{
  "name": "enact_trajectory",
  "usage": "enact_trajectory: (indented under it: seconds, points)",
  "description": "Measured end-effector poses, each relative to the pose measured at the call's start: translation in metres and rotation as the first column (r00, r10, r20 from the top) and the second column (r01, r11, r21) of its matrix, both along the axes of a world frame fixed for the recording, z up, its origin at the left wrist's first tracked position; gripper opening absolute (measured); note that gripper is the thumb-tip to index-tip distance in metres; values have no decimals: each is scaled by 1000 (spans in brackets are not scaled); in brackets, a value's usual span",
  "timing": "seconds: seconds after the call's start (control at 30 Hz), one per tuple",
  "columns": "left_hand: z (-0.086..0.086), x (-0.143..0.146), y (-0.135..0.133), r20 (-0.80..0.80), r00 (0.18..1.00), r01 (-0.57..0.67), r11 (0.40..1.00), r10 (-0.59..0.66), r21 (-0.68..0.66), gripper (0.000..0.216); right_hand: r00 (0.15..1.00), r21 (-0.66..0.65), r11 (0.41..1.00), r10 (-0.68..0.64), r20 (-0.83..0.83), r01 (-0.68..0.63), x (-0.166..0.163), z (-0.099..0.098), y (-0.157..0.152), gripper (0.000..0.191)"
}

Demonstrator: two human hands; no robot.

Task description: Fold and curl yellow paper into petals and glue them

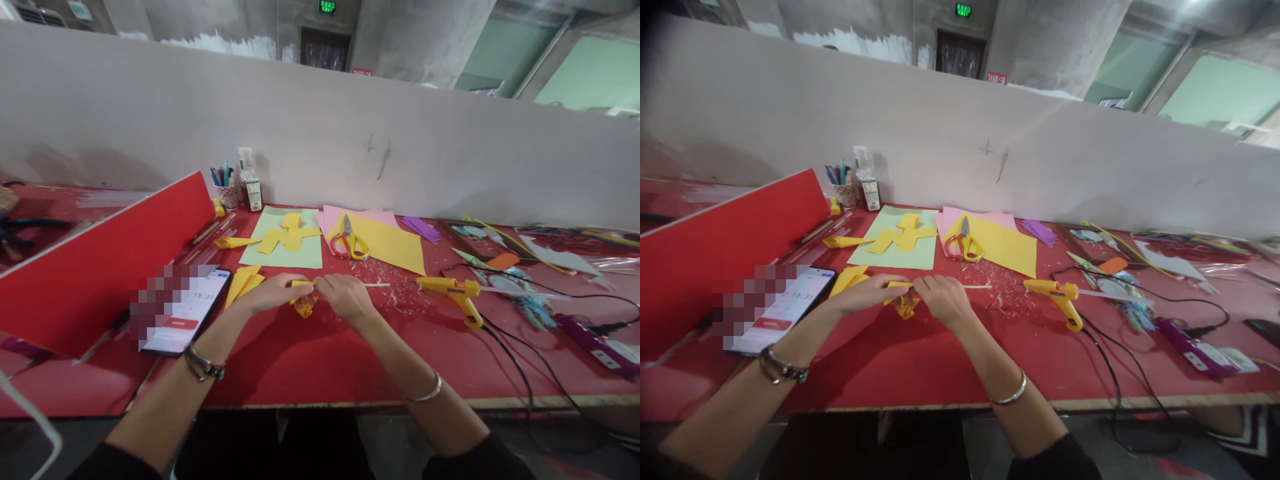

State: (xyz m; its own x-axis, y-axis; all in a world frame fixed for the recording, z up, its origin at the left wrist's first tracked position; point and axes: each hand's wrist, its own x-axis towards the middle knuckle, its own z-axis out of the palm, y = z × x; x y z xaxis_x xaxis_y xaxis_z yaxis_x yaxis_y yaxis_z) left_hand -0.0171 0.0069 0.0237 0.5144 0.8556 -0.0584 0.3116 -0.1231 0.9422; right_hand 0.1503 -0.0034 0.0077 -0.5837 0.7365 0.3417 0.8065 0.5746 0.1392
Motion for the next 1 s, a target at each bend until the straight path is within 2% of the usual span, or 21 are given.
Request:
enact_trajectory:
  seconds: [0.1,0.27,0.33,0.4,0.5,0.6,0.67,0.77,0.83,0.9,0.93,0.97,1.0]
  points:
    - [1,-9,-3,-109,994,4,984,16,175,24,998,-189,982,-2,-66,-11,0,2,0,22]
    - [6,-14,-4,-173,973,201,935,-155,292,24,963,-408,902,31,-268,-142,4,11,-1,22]
    - [8,-11,-5,-225,955,264,905,-195,334,26,926,-484,841,50,-375,-242,6,15,-1,23]
    - [10,-8,-6,-279,939,300,873,-200,385,24,879,-575,735,59,-474,-359,9,17,0,23]
    - [13,-5,-10,-330,925,330,830,-189,450,20,821,-700,519,6,-571,-491,13,18,3,27]
    - [12,-5,-11,-360,912,364,795,-198,486,27,781,-750,334,-61,-622,-571,15,17,7,33]
    - [10,-5,-11,-399,901,374,773,-172,513,28,775,-764,255,-78,-627,-593,16,17,9,37]
    - [6,-3,-9,-464,883,363,729,-70,581,28,787,-787,183,-88,-610,-589,19,19,11,38]
    - [4,-2,-7,-474,880,350,687,-9,637,28,800,-800,160,-78,-595,-578,21,22,11,38]
    - [1,-1,-6,-457,889,331,674,11,660,31,819,-812,183,-53,-571,-554,21,27,10,37]
    - [1,-1,-6,-434,901,304,692,15,654,33,831,-814,232,-37,-554,-533,19,29,8,36]
    - [0,-1,-7,-398,917,259,729,21,634,36,843,-804,316,-23,-537,-504,18,32,5,35]
    - [0,-1,-7,-347,937,196,775,32,601,38,856,-775,428,-8,-518,-465,16,34,2,33]
